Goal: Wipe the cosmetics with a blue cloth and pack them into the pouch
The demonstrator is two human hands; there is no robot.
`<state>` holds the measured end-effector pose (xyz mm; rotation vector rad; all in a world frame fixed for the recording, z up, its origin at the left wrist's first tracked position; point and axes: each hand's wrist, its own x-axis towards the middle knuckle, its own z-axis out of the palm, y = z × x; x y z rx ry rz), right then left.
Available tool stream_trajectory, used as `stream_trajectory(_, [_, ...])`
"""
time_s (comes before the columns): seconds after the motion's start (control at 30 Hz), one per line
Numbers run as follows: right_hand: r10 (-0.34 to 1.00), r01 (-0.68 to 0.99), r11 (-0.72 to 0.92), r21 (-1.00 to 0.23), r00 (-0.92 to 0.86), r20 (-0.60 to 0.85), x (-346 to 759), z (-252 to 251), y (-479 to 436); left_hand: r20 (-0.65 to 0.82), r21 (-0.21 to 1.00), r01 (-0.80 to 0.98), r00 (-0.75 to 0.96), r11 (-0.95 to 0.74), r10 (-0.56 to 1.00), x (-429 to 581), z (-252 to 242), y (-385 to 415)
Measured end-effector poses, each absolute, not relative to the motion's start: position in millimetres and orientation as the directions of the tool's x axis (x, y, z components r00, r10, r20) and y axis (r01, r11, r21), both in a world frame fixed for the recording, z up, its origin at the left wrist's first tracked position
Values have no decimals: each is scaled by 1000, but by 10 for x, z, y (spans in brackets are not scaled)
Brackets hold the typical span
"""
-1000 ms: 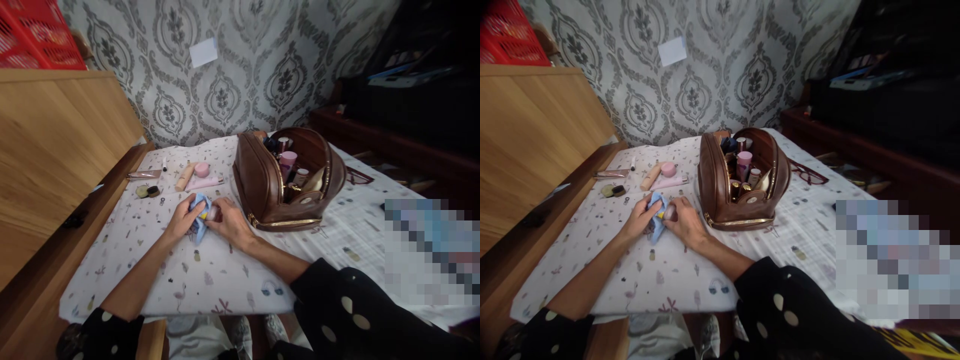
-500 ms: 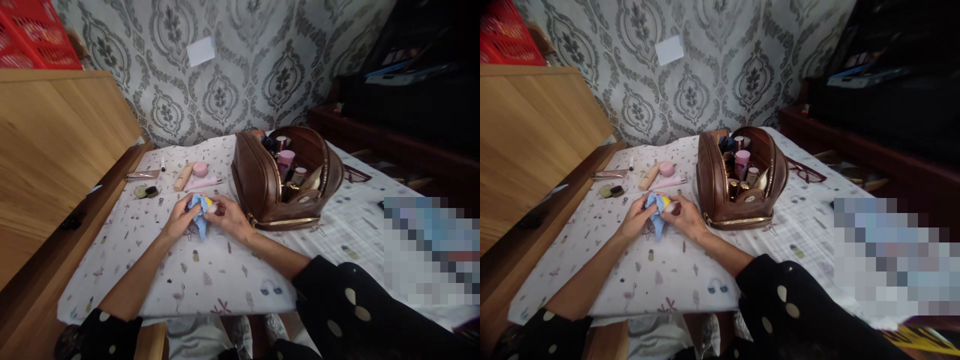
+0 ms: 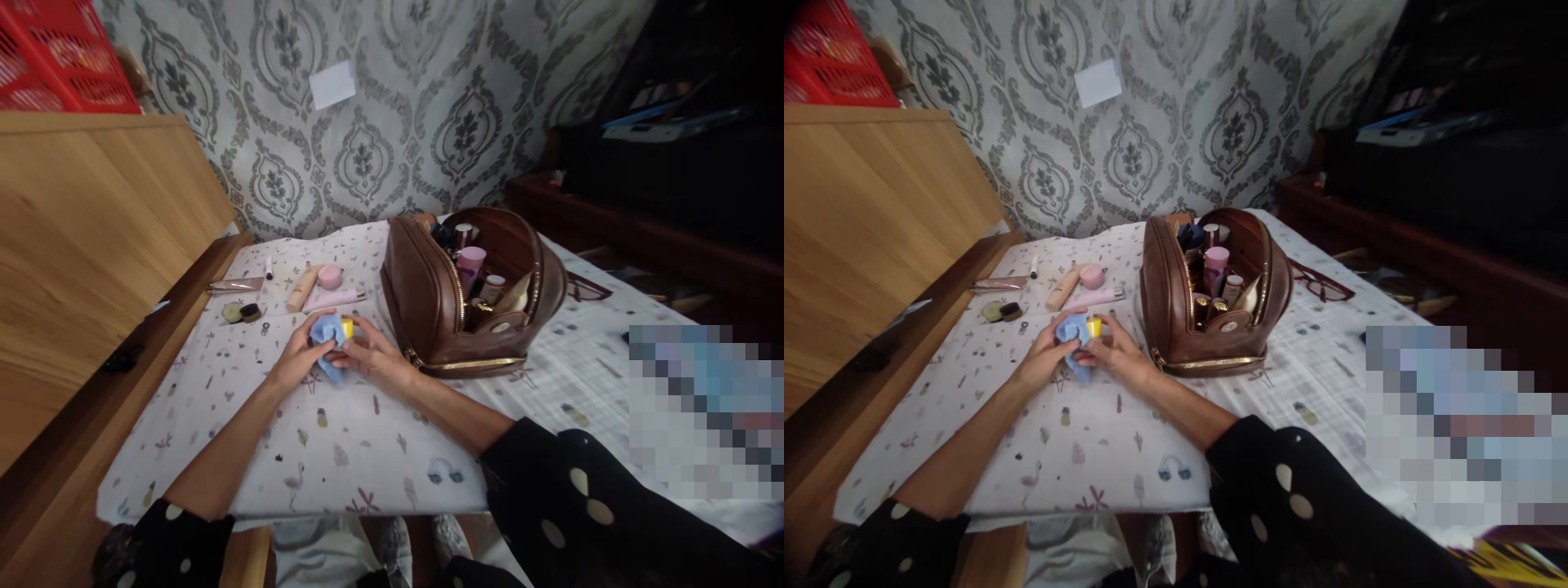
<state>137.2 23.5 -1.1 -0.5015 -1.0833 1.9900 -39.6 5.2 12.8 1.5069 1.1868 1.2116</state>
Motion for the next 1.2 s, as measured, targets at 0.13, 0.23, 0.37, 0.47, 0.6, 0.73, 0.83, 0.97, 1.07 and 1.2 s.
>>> stream_trajectory(0.13, [798,-336,-211,-918,-601,37,1389,-13,255,192,966,166,53,-198,980,-411,124,65])
stream_trajectory(0.23, [856,-177,-25,-984,-512,70,1415,6,282,186,972,135,45,-190,982,-422,107,81])
stream_trajectory(0.37, [870,-105,14,-994,-490,64,1434,48,273,171,979,103,52,-175,984,-442,68,95])
stream_trajectory(0.47, [825,-153,-62,-986,-563,36,1415,56,245,161,982,92,46,-165,986,-446,63,88])
stream_trajectory(0.6, [837,-219,-113,-969,-547,26,1383,40,245,186,979,90,-12,-184,982,-420,83,78])
stream_trajectory(0.73, [859,-328,-136,-935,-509,54,1390,74,257,150,988,44,-95,-147,984,-377,95,70])
stream_trajectory(0.83, [858,-398,-129,-908,-504,99,1405,120,249,138,990,4,-78,-138,987,-354,102,37])
stream_trajectory(0.97, [856,-437,-94,-894,-495,151,1408,124,247,155,985,77,12,-156,988,-364,96,-28])
stream_trajectory(1.07, [848,-399,-45,-916,-500,176,1412,92,252,104,991,79,11,-105,995,-391,73,-44])
stream_trajectory(1.2, [864,-187,215,-958,-421,276,1456,114,227,2,1000,29,-40,-1,999,-359,74,-44])
